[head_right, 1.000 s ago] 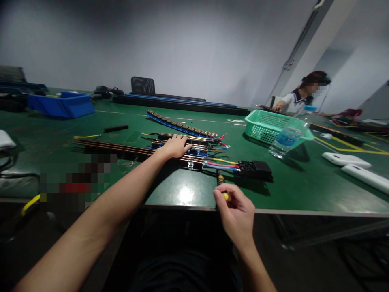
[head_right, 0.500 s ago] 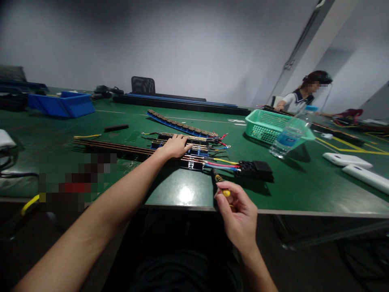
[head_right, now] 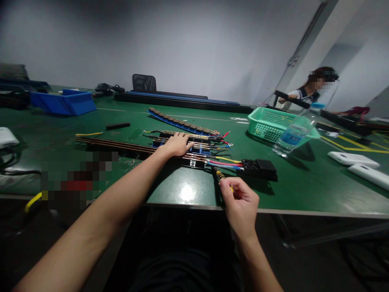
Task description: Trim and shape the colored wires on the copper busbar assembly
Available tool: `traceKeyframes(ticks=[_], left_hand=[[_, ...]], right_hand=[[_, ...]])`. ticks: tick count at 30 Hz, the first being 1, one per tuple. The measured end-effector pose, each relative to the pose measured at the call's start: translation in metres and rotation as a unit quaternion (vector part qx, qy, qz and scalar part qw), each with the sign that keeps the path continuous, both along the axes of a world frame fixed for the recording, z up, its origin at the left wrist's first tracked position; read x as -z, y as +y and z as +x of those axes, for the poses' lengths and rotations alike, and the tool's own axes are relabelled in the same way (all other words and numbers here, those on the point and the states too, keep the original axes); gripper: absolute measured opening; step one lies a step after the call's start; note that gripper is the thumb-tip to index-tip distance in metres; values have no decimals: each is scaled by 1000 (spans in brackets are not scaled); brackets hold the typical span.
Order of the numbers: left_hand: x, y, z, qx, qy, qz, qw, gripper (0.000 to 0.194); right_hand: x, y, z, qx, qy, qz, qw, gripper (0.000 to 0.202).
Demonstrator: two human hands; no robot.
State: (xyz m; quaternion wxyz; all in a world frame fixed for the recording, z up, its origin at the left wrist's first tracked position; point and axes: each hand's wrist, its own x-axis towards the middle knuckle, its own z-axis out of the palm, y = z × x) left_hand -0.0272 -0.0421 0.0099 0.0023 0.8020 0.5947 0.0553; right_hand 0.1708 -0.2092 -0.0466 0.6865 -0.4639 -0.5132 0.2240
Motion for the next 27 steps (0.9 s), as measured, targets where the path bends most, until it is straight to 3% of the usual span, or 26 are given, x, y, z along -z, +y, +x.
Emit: traceKeyframes(ticks=[18,27], left_hand=[[-1,0,1,-4,-6,-10,1000,59],[0,0,0,-1,-2,-4,1000,60]], right_hand=[[2,-15,-6,-29,-88,9,996,21],[10,-8,-2,-36,2,-23,999,31]])
